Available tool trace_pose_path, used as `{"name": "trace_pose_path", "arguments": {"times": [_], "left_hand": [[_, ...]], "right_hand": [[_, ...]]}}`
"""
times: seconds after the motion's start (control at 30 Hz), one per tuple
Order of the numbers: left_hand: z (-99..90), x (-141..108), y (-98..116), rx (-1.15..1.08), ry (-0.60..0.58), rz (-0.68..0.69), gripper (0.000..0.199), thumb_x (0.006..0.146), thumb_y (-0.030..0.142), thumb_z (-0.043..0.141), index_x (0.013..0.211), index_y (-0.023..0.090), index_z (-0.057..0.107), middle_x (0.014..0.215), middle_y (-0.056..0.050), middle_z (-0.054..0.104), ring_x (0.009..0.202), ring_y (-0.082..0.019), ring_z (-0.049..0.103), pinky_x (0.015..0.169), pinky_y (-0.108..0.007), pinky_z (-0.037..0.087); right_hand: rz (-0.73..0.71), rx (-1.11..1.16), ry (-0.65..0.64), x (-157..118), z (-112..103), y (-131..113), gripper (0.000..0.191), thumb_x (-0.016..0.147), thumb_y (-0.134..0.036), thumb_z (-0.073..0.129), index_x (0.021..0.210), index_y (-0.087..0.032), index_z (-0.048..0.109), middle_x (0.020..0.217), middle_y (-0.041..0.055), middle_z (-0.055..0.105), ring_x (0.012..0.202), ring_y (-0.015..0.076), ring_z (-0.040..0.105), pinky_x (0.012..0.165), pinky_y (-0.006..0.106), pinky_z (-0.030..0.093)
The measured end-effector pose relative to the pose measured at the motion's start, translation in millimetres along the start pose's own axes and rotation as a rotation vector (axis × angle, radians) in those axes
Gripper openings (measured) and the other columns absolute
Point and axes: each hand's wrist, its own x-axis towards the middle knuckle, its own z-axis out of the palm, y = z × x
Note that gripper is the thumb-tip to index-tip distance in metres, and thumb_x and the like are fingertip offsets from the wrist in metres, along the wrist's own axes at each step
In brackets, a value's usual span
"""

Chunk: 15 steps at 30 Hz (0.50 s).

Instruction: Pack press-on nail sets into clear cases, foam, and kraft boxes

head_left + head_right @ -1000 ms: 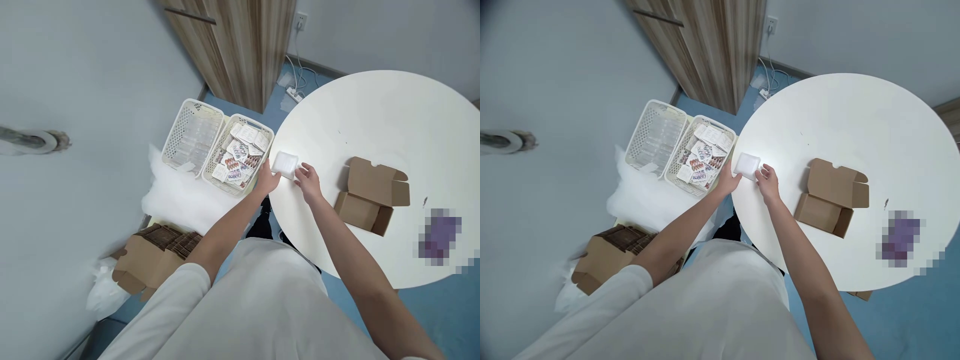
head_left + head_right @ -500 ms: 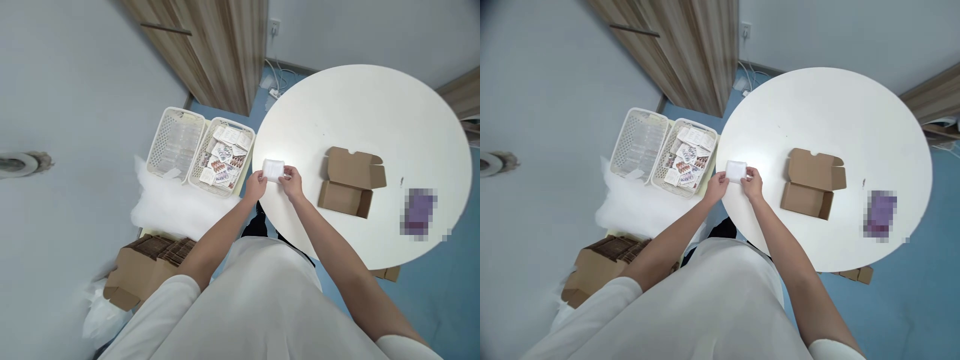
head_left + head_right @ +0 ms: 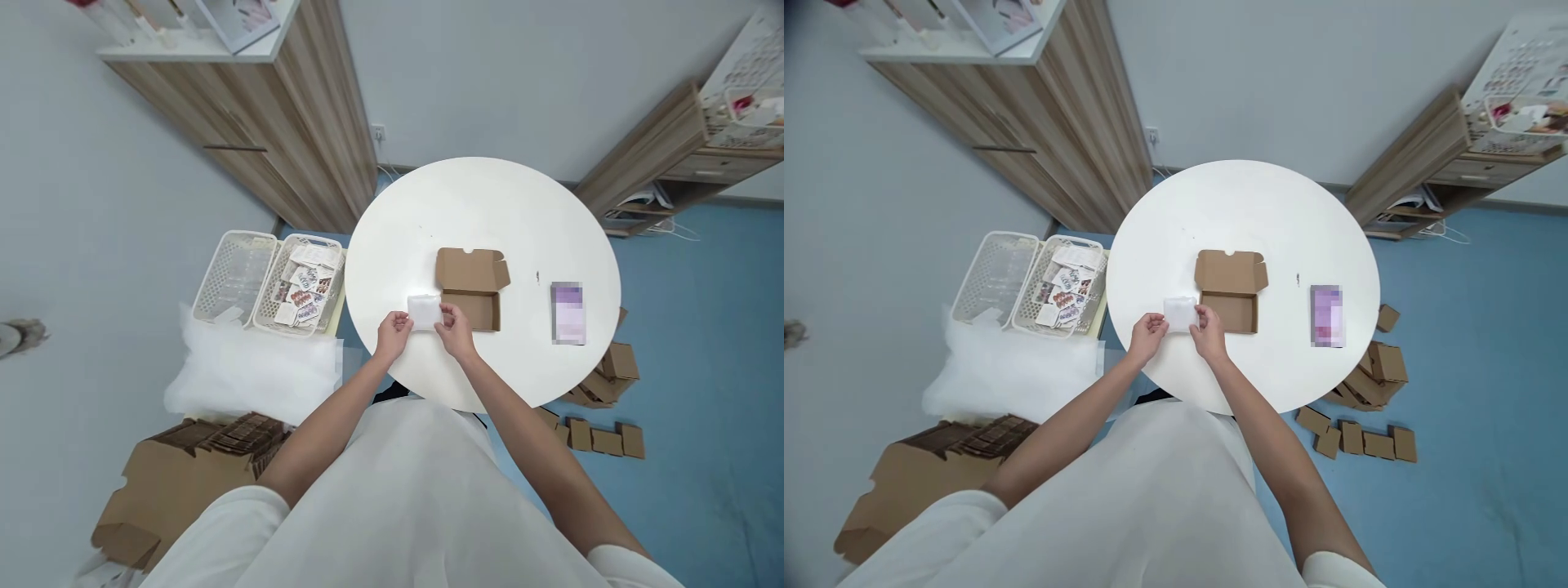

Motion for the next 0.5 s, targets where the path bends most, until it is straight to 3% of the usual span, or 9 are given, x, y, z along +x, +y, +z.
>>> {"name": "trace_pose_path", "arguments": {"times": [0.1, 0.23, 0.37, 0.5], "left_hand": [[31.2, -0.2, 23.4, 0.110, -0.047, 0.078, 0.027, 0.072, 0.028, 0.059, 0.097, 0.018, 0.054, 0.090, -0.006, 0.061, 0.072, -0.013, 0.060, 0.071, -0.029, 0.047], [65.1, 4.1, 44.4, 0.238, -0.173, 0.046, 0.033, 0.068, 0.020, 0.061, 0.100, 0.019, 0.054, 0.096, -0.006, 0.061, 0.073, -0.015, 0.060, 0.071, -0.029, 0.047], [85.0, 6.4, 48.6, 0.260, -0.235, 0.004, 0.044, 0.065, 0.014, 0.060, 0.108, 0.018, 0.050, 0.101, -0.009, 0.061, 0.080, -0.017, 0.060, 0.074, -0.030, 0.046], [93.7, 5.6, 47.5, 0.376, -0.279, -0.025, 0.059, 0.064, 0.012, 0.058, 0.120, 0.018, 0.041, 0.108, -0.010, 0.059, 0.090, -0.020, 0.059, 0.078, -0.031, 0.045]], "right_hand": [[-0.051, -0.033, 0.073, -0.2, -36.2, 3.2, 0.040, 0.065, -0.020, 0.051, 0.105, -0.021, 0.047, 0.110, 0.0068, 0.052, 0.078, 0.0147, 0.056, 0.071, 0.032, 0.047], [-0.048, -0.142, 0.110, 10.9, -71.0, 17.7, 0.041, 0.064, -0.019, 0.051, 0.104, -0.020, 0.044, 0.106, 0.0059, 0.053, 0.072, 0.0139, 0.054, 0.071, 0.033, 0.046], [-0.031, -0.307, 0.087, 24.6, -86.3, 30.0, 0.042, 0.063, -0.015, 0.050, 0.104, -0.021, 0.041, 0.100, 0.0041, 0.053, 0.074, 0.0150, 0.052, 0.071, 0.032, 0.044], [-0.038, -0.498, 0.037, 30.4, -89.6, 31.2, 0.037, 0.065, -0.011, 0.049, 0.100, -0.021, 0.042, 0.097, 0.0048, 0.052, 0.079, 0.0175, 0.052, 0.069, 0.031, 0.042]]}}
